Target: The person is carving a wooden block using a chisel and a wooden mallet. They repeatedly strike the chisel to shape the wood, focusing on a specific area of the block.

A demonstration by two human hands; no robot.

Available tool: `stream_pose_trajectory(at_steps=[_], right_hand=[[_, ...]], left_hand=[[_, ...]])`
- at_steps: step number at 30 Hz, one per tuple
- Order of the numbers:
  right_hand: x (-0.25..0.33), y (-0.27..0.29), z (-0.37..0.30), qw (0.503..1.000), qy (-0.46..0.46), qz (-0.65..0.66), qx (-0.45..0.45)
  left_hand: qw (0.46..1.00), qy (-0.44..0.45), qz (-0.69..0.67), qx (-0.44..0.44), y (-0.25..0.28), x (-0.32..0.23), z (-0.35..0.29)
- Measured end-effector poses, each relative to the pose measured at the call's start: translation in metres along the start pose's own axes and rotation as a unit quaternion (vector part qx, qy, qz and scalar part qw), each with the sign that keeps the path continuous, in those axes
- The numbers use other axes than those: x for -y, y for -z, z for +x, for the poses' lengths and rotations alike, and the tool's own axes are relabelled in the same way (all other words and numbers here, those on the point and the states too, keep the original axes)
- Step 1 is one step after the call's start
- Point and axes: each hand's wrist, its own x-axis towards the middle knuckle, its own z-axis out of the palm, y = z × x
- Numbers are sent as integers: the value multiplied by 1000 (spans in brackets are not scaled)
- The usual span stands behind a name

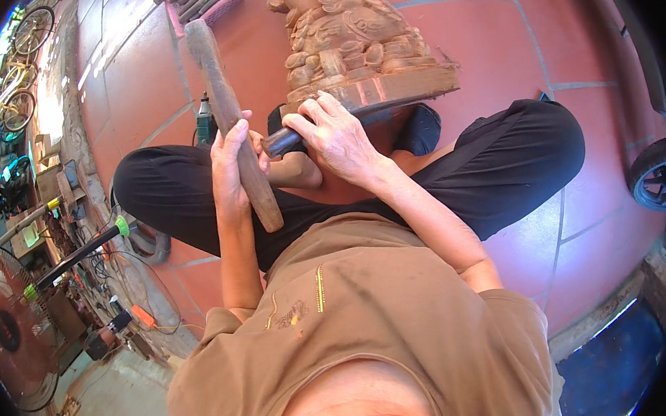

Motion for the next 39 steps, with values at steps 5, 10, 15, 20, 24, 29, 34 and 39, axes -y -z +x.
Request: stream_pose_trajectory(at_steps=[5, 10, 15, 20, 24, 29, 34, 39], right_hand=[[-7, -4, 1, 1000, 5, -15, -14], [-8, 0, 5, 1000, -24, -10, -15], [-7, 3, 4, 999, -37, -15, -21], [-8, 10, 7, 998, -57, -4, -21], [-9, 14, 11, 996, -74, 32, -42], [-28, 33, 14, 929, -230, 239, -165], [-57, 49, -2, 832, -310, 385, -252], [-59, 52, -6, 819, -309, 409, -260]], left_hand=[[1000, 9, 18, 18, 8, 9, 3], [999, 29, 11, 23, 9, 16, 4], [999, 15, 20, 29, 6, 16, 5], [999, 21, 17, 22, 7, 20, 7], [999, 23, 22, 31, 6, 21, 6], [999, 17, 26, 34, 5, 20, 5], [999, 17, 27, 35, 1, 18, 4], [998, 12, 34, 44, -2, 18, 5]])
